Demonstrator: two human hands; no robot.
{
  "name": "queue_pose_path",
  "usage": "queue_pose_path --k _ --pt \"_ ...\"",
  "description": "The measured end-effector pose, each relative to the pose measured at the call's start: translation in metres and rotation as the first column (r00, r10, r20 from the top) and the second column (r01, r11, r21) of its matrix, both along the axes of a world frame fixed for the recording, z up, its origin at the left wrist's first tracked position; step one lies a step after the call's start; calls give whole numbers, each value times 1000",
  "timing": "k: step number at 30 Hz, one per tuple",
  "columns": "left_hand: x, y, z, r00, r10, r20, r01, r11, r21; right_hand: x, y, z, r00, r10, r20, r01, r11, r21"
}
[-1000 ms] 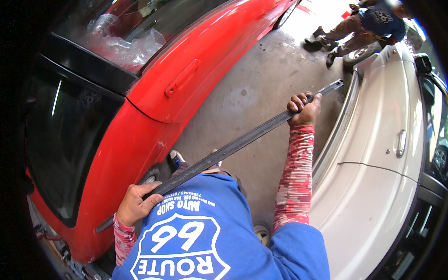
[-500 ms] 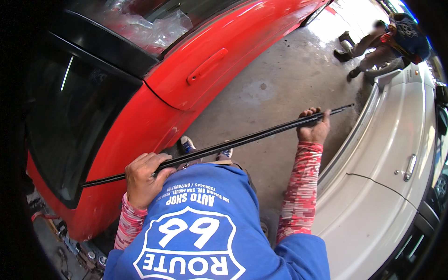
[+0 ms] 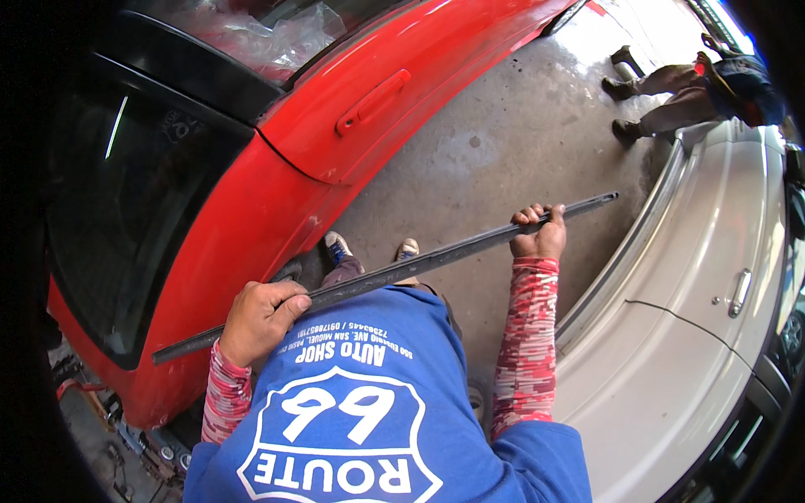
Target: The person removes a black rubber weatherstrip from the driver-side window frame of a red car using a small metal tool, then installs a new weatherstrip along the same window frame. The person handles the weatherstrip and tool throughout the process.
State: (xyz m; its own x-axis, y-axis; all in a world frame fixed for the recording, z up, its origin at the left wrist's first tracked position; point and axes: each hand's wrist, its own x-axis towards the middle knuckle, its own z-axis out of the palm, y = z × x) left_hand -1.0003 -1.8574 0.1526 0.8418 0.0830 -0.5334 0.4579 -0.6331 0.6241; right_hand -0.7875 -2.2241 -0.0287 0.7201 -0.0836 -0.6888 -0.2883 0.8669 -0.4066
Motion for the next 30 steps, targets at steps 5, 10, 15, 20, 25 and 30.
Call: queue_pose_path --k 5,10,15,20,25,30 --pt "-5 -3 -2 998 14 -55 -15 1000 -16 -7 1 10 1000 -31 2 31 999 -11" --pt "-2 -10 0 992 -122 36 123 992 -25 -14 6 33 993 -84 81 78 994 72" --pt "14 -38 -9 982 -121 148 130 990 -54 -28 29 48 984 -69 162 43 986 163" --pt "26 -59 -21 976 -152 157 149 988 30 -37 52 49 994 -19 104 9 995 103" --pt "28 -54 -18 986 -152 70 152 988 7 -43 54 35 997 41 73 -49 992 114" --pt "26 -54 -17 992 -126 22 125 992 14 -46 52 26 992 97 79 -106 986 131"
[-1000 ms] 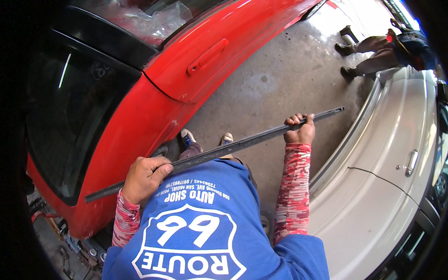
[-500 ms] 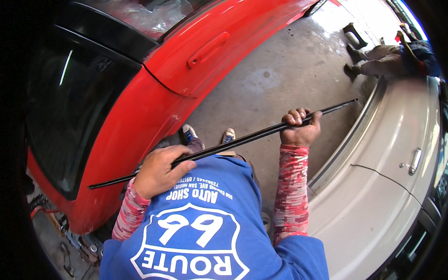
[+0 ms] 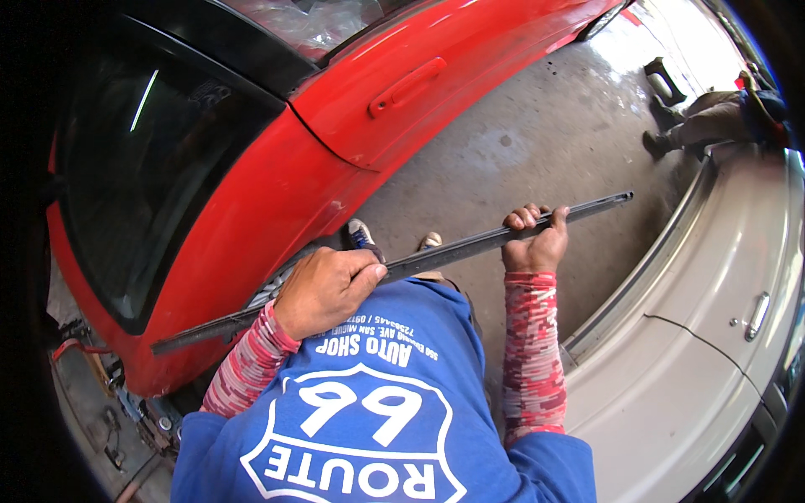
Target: The person removes a black rubber weatherstrip from the driver-side window frame of a red car using a small metal tool, then installs a new weatherstrip along the same window frame. The person handles the weatherstrip and tool throughout the process.
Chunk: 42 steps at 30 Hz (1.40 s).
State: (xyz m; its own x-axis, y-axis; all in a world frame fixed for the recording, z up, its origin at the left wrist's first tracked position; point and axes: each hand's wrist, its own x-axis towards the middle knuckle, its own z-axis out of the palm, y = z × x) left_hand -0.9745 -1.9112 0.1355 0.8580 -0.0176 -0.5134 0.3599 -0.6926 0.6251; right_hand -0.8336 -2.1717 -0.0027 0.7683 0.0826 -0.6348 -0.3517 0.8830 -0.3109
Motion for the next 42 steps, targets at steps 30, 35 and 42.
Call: queue_pose_path --k 30,35,42 --pt "4 -10 -33 954 159 255 -116 978 -174 -102 76 49 769 631 98 -558 739 -378" --pt "5 -9 -31 962 196 189 -145 956 -254 -102 74 48 757 643 118 -563 733 -382" --pt "7 2 -14 971 233 47 -192 886 -423 -95 70 50 798 558 229 -533 830 -166"
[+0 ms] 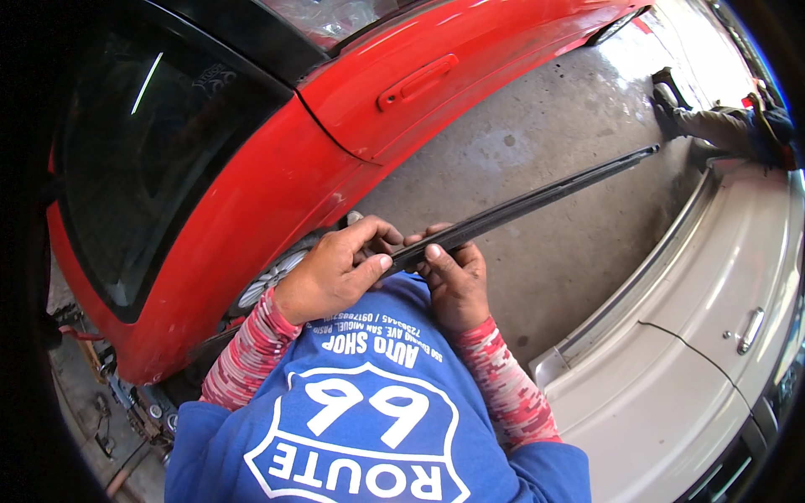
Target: The person removes a black rubber weatherstrip from the driver-side window frame of a red car using a small metal tool, then installs a new weatherstrip along the same window frame. The person handles the weatherstrip and tool throughout the process.
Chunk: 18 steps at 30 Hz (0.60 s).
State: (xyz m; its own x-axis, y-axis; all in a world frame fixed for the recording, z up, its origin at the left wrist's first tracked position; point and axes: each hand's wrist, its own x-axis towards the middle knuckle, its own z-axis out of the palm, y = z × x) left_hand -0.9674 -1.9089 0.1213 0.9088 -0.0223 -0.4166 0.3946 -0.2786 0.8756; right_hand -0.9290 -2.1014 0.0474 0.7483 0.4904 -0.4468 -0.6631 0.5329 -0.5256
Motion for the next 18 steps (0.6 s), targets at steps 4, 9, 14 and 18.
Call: queue_pose_path --k 4,9,14,18 --pt "-3 9 4 986 -100 -137 114 988 99 3 1 0 1000 19 3 -19 998 65" --pt "-5 9 3 994 -45 -99 59 988 142 9 -1 0 989 142 -51 -147 983 -107" --pt "-6 9 0 993 -68 -99 94 952 290 12 -5 3 972 224 -75 -231 968 -100" --pt "-9 -2 -2 997 -79 -26 83 897 435 15 -7 1 966 236 -103 -243 968 -64"
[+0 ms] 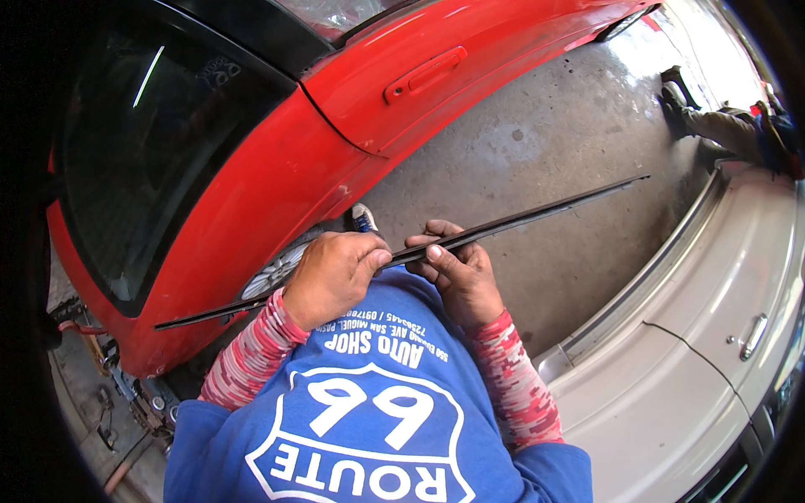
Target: The person removes a black rubber weatherstrip from the driver-side window frame of a red car using a small metal tool, then installs a new weatherstrip along the same window frame. The person handles the weatherstrip and tool throughout the process.
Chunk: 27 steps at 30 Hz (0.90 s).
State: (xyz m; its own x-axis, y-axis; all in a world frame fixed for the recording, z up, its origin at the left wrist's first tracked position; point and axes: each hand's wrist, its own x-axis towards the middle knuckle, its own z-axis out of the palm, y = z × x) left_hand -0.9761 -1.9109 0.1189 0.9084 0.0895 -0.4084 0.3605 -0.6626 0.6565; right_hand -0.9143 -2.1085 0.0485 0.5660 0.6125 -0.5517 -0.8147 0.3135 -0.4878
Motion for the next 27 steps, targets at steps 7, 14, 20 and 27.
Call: queue_pose_path --k 7,14,20,27 --pt "7 -3 -3 999 -28 -16 29 997 75 0 -1 -9 996 -30 -86 34 998 50" --pt "10 9 -5 999 -30 -27 26 994 -108 9 -9 -20 994 -78 -81 80 996 30" --pt "8 27 8 963 37 -267 -104 966 -238 48 -33 -29 942 -329 69 335 938 -89" --pt "5 30 13 933 60 -354 -161 951 -263 53 -43 -37 917 -383 110 389 921 -39"
